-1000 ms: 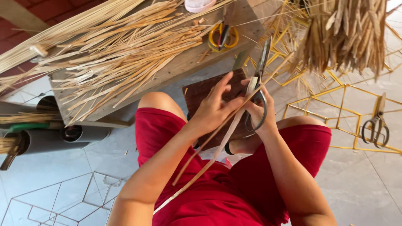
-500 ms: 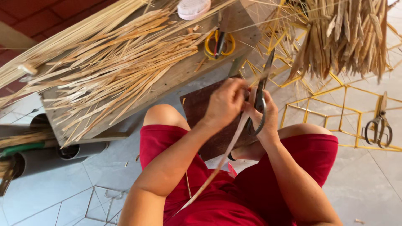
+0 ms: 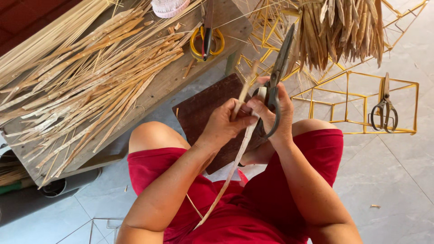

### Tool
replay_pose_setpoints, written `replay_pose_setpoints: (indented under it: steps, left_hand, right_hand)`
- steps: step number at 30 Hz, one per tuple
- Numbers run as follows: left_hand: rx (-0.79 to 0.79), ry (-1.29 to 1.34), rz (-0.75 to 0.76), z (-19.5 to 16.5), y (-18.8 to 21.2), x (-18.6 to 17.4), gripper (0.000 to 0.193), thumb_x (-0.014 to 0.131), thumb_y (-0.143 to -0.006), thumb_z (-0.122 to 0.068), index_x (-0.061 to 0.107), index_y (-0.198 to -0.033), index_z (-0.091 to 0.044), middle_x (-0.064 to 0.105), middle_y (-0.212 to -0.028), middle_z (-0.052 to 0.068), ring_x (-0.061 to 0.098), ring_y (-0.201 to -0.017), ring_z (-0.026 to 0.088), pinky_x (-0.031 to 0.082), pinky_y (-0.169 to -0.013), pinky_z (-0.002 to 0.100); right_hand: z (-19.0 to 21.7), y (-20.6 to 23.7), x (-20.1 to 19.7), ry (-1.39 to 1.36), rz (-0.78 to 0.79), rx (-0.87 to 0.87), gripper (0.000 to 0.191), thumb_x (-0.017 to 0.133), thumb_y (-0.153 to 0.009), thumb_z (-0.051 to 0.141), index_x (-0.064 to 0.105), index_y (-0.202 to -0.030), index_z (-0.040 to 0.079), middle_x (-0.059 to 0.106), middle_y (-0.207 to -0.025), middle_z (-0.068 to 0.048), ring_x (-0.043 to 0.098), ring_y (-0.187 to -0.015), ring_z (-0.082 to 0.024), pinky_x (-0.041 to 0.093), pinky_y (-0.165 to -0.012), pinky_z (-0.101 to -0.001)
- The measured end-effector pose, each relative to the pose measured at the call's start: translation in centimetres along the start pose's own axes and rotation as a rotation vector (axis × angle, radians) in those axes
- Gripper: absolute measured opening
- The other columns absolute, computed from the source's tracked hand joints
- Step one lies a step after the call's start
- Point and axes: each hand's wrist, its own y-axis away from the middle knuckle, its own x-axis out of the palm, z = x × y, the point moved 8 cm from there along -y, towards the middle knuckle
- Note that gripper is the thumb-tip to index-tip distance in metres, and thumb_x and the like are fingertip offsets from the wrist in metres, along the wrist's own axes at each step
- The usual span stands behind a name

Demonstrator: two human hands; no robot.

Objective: The person sits on the floor and trims thin bamboo strips with scissors, cutting off edges and splitting pieces one at a time, placing trimmed strips on the pile on the workbench and reaching for new untrimmed strips.

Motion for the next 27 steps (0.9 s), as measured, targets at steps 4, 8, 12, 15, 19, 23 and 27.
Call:
replay_pose_setpoints:
  steps: [4, 8, 12, 15, 19, 23, 27]
  left_hand:
    - [-0.078, -0.033, -0.175, -0.5, 0.4, -1.6, 0.011, 0.074, -0.095, -0.010, 0.071, -0.106, -0.007, 0.062, -0.076, -0.006, 0.046, -0.059, 0.000, 0.033, -0.049, 0.017]
    - [0.070, -0.049, -0.327, -2.4, 0.8, -3.0, 0.010, 0.073, -0.097, -0.009, 0.070, -0.107, -0.007, 0.061, -0.080, -0.007, 0.050, -0.065, -0.001, 0.041, -0.056, 0.016]
    - [0.228, -0.101, -0.368, -3.4, 1.0, -3.3, 0.010, 0.072, -0.098, -0.007, 0.069, -0.108, -0.005, 0.062, -0.085, -0.007, 0.050, -0.068, -0.002, 0.043, -0.061, 0.015]
    - [0.282, -0.155, -0.412, -3.4, 1.1, -3.3, 0.010, 0.073, -0.098, -0.007, 0.069, -0.107, -0.005, 0.061, -0.084, -0.008, 0.049, -0.068, -0.002, 0.045, -0.061, 0.015]
    - [0.327, -0.188, -0.440, -3.7, 1.3, -3.3, 0.010, 0.073, -0.097, -0.006, 0.068, -0.106, -0.005, 0.063, -0.084, -0.008, 0.049, -0.067, -0.002, 0.046, -0.061, 0.015]
    - [0.298, -0.211, -0.452, -3.7, 1.7, -3.1, 0.009, 0.073, -0.097, -0.006, 0.067, -0.104, -0.006, 0.061, -0.080, -0.007, 0.050, -0.065, -0.002, 0.043, -0.058, 0.016]
    - [0.292, -0.203, -0.447, -3.8, 1.6, -3.0, 0.009, 0.072, -0.097, -0.006, 0.067, -0.105, -0.006, 0.060, -0.079, -0.007, 0.049, -0.064, -0.002, 0.042, -0.057, 0.016]
  right_hand:
    - [1.1, 0.4, -0.6, 0.032, -0.018, -0.064, 0.059, 0.076, -0.097, 0.027, 0.053, -0.147, 0.007, 0.062, -0.108, -0.002, 0.059, -0.099, -0.010, 0.047, -0.087, -0.0228]
    - [0.7, 1.9, 0.7, 0.166, 0.075, -0.017, 0.073, 0.076, -0.094, 0.043, 0.049, -0.151, 0.006, 0.062, -0.115, -0.005, 0.058, -0.111, -0.013, 0.046, -0.099, -0.0275]
    - [-0.6, 2.7, 2.5, 0.095, 0.169, 0.068, 0.074, 0.077, -0.092, 0.040, 0.048, -0.149, 0.002, 0.060, -0.123, -0.007, 0.056, -0.118, -0.015, 0.045, -0.104, -0.0293]
    - [-0.8, 2.9, 3.2, 0.054, 0.187, 0.065, 0.074, 0.077, -0.093, 0.037, 0.047, -0.150, -0.001, 0.059, -0.131, -0.008, 0.055, -0.124, -0.016, 0.043, -0.109, -0.0304]
    - [-0.8, 3.2, 3.7, 0.100, 0.197, 0.063, 0.073, 0.075, -0.093, 0.036, 0.047, -0.150, -0.001, 0.060, -0.137, -0.009, 0.055, -0.129, -0.016, 0.041, -0.114, -0.0311]
    - [-1.0, 3.3, 3.8, 0.109, 0.174, 0.065, 0.070, 0.073, -0.095, 0.036, 0.049, -0.148, -0.001, 0.062, -0.135, -0.008, 0.056, -0.128, -0.015, 0.041, -0.112, -0.0300]
    - [-0.9, 3.3, 3.4, 0.173, 0.151, 0.027, 0.064, 0.073, -0.097, 0.039, 0.056, -0.143, -0.001, 0.067, -0.127, -0.007, 0.059, -0.121, -0.015, 0.044, -0.109, -0.0289]
